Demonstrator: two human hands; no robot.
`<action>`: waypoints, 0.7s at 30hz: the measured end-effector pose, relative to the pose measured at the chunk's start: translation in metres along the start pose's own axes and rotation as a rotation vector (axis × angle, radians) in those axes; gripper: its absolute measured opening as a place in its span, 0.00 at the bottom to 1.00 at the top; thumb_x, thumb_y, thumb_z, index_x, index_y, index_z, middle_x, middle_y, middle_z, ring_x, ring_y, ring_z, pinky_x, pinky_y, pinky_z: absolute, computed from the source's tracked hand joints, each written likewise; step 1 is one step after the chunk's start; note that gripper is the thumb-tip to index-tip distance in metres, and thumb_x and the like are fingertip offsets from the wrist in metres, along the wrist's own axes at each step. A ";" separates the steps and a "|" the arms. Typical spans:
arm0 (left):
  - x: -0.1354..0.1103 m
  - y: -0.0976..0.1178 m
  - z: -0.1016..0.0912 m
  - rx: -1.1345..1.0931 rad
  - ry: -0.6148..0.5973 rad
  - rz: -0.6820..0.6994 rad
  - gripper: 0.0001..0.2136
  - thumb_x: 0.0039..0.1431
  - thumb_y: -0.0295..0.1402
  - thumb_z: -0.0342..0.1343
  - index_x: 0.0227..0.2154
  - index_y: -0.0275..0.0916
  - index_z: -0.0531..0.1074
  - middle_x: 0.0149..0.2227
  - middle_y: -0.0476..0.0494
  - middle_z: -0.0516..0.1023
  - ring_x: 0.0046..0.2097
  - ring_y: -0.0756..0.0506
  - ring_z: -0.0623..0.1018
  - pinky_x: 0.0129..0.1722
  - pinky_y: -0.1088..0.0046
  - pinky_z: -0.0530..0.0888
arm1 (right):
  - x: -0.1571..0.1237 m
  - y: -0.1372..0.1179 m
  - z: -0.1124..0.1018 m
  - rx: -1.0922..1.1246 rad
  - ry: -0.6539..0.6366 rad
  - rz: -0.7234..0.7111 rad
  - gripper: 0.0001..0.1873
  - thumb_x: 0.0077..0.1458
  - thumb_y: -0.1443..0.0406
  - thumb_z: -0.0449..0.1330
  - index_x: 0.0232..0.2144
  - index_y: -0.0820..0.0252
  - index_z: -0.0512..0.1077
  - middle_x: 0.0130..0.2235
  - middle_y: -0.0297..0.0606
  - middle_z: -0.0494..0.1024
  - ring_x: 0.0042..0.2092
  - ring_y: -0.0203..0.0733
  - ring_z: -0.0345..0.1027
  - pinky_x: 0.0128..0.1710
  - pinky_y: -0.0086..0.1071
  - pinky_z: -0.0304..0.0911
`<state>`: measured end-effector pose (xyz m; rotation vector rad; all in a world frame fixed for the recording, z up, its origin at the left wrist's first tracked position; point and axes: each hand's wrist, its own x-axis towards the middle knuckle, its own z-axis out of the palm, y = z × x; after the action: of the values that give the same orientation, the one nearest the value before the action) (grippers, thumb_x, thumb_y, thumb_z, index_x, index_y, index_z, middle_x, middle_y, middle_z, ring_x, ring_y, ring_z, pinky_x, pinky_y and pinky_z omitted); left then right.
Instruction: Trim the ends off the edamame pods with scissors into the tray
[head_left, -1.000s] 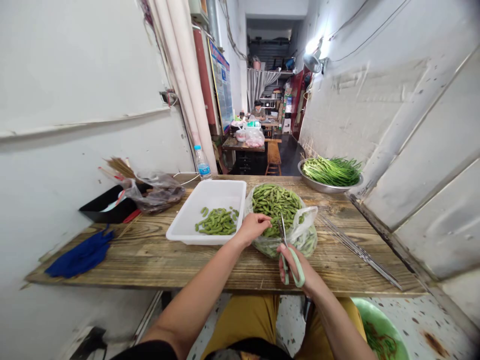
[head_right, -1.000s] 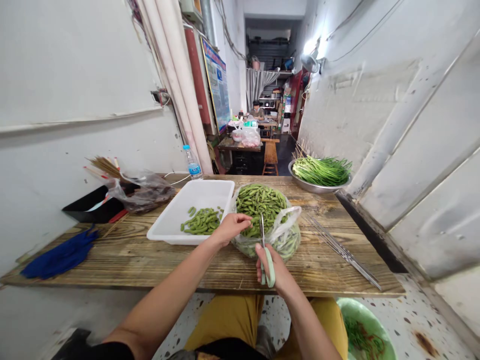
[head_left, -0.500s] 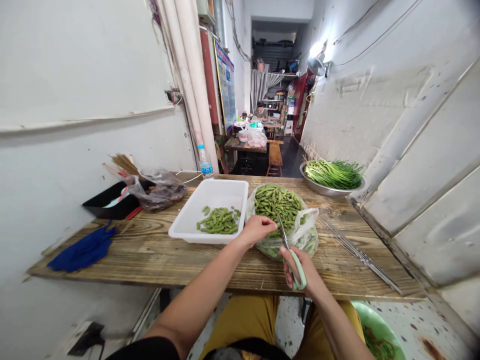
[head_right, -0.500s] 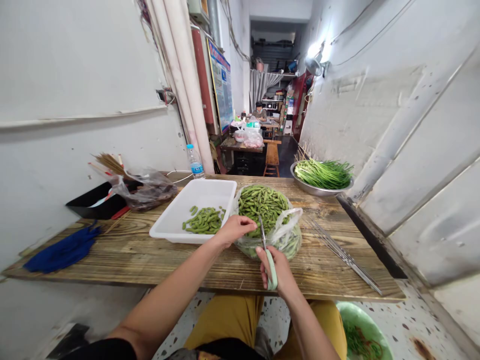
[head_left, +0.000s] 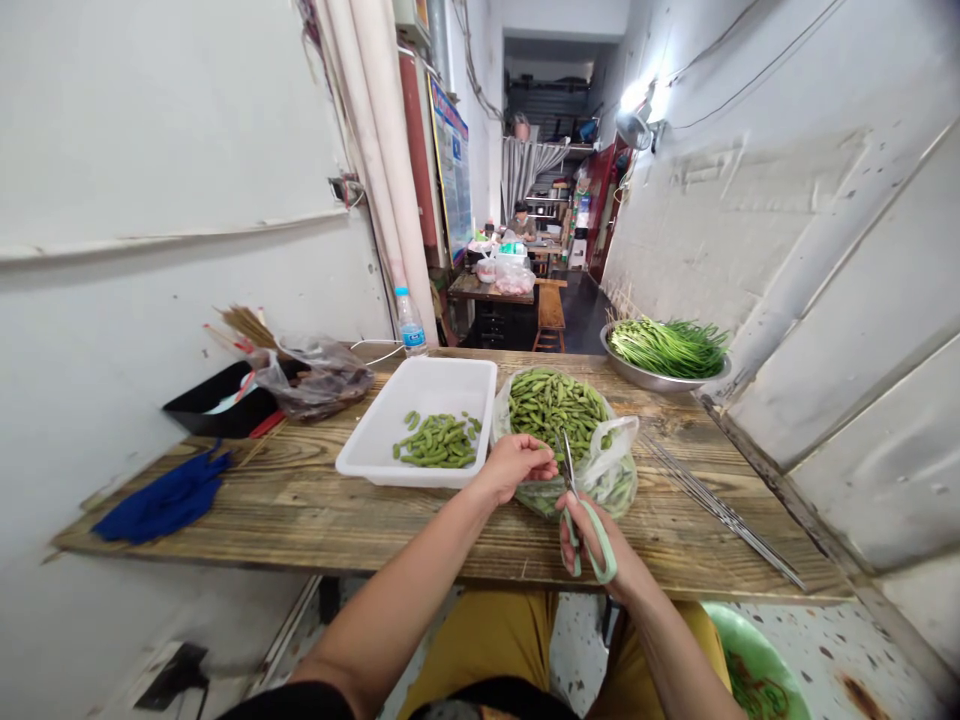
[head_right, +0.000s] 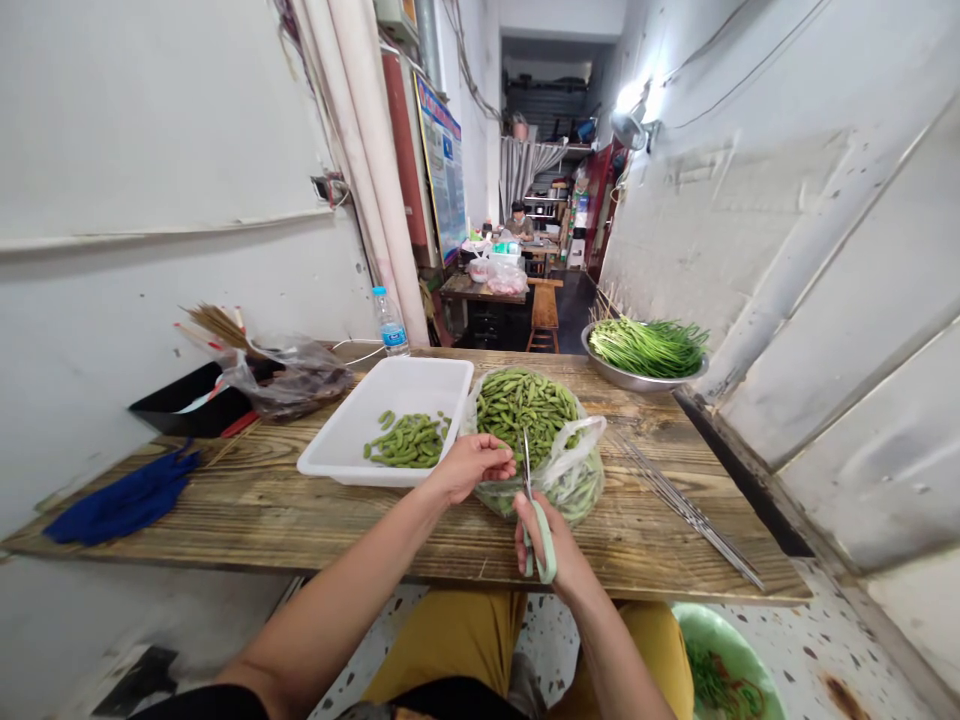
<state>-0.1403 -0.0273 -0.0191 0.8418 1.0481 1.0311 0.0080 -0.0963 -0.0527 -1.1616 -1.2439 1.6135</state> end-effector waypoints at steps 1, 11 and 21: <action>0.000 -0.001 0.001 0.002 0.002 -0.001 0.08 0.50 0.24 0.61 0.25 0.32 0.66 0.22 0.46 0.76 0.23 0.53 0.75 0.27 0.78 0.72 | 0.000 0.000 0.000 0.010 -0.001 0.009 0.25 0.50 0.42 0.55 0.29 0.57 0.60 0.19 0.26 0.63 0.16 0.30 0.56 0.13 0.24 0.55; 0.006 0.008 -0.044 0.744 0.470 0.412 0.07 0.51 0.25 0.54 0.34 0.34 0.73 0.34 0.40 0.77 0.38 0.44 0.76 0.44 0.63 0.71 | 0.007 0.015 -0.007 0.056 0.056 0.046 0.27 0.47 0.42 0.56 0.34 0.58 0.62 0.20 0.26 0.65 0.16 0.30 0.57 0.13 0.25 0.56; 0.043 0.007 -0.002 1.384 0.324 0.504 0.12 0.57 0.35 0.51 0.27 0.38 0.78 0.36 0.37 0.77 0.48 0.37 0.69 0.49 0.56 0.57 | 0.001 0.006 -0.009 0.283 -0.001 0.090 0.27 0.47 0.41 0.56 0.35 0.57 0.63 0.22 0.28 0.65 0.20 0.35 0.60 0.20 0.30 0.61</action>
<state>-0.1373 0.0156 -0.0255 2.1776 1.9090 0.7412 0.0159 -0.0948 -0.0595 -1.0490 -0.9376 1.7897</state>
